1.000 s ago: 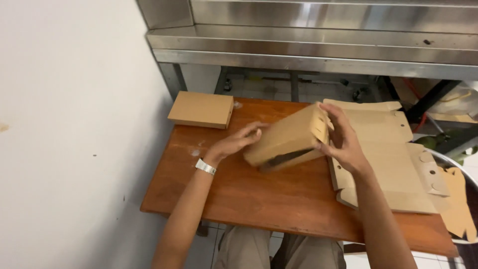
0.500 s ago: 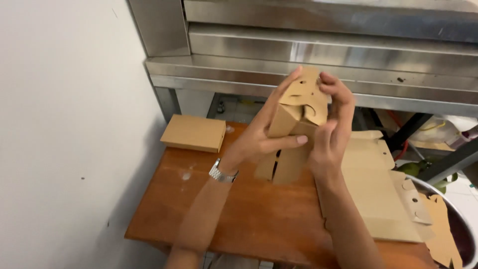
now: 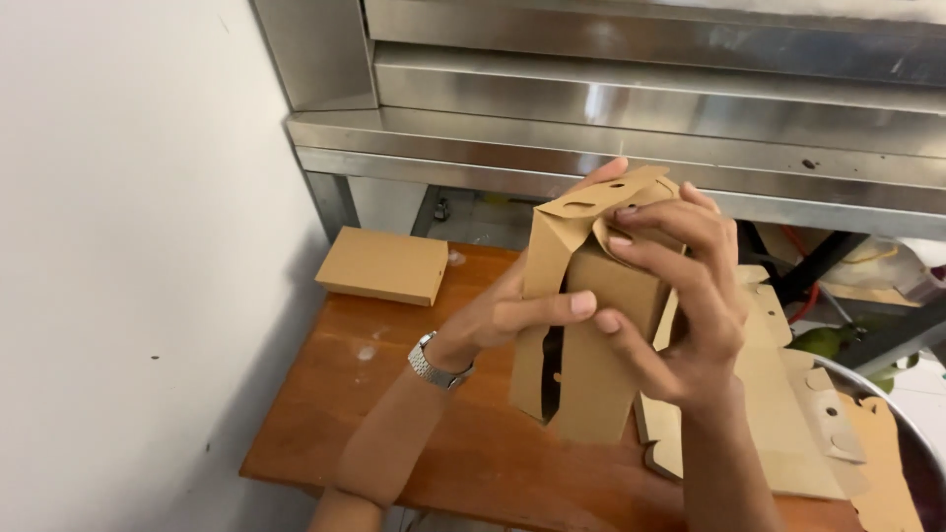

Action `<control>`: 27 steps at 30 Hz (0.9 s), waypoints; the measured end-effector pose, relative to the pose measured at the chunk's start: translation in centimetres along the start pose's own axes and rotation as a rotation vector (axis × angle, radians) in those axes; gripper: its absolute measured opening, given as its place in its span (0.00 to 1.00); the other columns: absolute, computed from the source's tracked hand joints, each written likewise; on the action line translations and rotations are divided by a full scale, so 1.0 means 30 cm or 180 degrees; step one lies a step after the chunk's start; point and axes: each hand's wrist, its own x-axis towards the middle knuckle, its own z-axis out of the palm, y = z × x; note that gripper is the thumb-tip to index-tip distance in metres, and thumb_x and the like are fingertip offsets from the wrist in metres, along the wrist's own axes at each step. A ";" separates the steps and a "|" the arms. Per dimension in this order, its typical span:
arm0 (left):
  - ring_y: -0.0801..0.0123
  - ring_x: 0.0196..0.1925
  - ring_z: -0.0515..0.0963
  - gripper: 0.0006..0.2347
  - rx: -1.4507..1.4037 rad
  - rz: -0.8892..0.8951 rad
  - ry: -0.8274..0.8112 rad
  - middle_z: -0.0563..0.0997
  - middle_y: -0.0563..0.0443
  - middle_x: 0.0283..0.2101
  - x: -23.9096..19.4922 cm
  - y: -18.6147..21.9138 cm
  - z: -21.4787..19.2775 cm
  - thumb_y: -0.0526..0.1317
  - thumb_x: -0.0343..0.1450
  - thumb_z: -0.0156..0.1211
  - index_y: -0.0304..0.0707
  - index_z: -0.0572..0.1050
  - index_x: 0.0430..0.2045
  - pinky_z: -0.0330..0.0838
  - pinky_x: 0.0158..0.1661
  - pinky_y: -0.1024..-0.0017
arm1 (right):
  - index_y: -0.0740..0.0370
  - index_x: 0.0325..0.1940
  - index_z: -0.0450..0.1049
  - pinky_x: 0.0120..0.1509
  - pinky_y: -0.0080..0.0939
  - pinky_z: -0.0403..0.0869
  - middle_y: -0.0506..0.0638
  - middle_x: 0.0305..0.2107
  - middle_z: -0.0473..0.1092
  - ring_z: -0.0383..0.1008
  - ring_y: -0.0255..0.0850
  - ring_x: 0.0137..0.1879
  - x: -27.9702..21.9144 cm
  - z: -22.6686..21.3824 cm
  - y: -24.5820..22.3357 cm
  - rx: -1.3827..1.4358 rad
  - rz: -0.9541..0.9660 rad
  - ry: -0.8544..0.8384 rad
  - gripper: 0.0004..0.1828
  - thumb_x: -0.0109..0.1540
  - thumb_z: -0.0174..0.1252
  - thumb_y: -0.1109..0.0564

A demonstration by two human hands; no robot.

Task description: The person assembles flat cardboard boxes by folding the sides and securing the tabs. They complete one box and place it on the table, then begin assembling a second box in the same manner.

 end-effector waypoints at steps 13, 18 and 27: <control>0.57 0.78 0.57 0.41 -0.0350 0.0042 -0.0260 0.55 0.44 0.75 0.024 -0.038 0.022 0.49 0.72 0.58 0.45 0.38 0.76 0.54 0.78 0.57 | 0.70 0.44 0.70 0.59 0.54 0.70 0.67 0.39 0.75 0.74 0.60 0.49 -0.014 -0.006 0.026 0.0140 -0.0089 0.0369 0.12 0.61 0.54 0.59; 0.59 0.74 0.62 0.44 -0.0205 -0.0193 -0.0642 0.54 0.47 0.74 0.024 -0.059 0.017 0.41 0.72 0.61 0.52 0.29 0.75 0.62 0.74 0.59 | 0.71 0.43 0.68 0.56 0.50 0.71 0.65 0.42 0.62 0.67 0.54 0.50 -0.026 0.019 0.024 -0.0086 0.0119 0.0732 0.13 0.64 0.53 0.56; 0.68 0.35 0.75 0.23 -0.0923 -0.1215 0.0423 0.74 0.51 0.37 0.061 -0.212 -0.138 0.50 0.61 0.65 0.35 0.68 0.44 0.72 0.33 0.73 | 0.61 0.42 0.77 0.74 0.64 0.62 0.63 0.54 0.65 0.60 0.57 0.64 -0.035 0.025 0.087 0.0250 -0.0192 -0.0253 0.34 0.64 0.42 0.30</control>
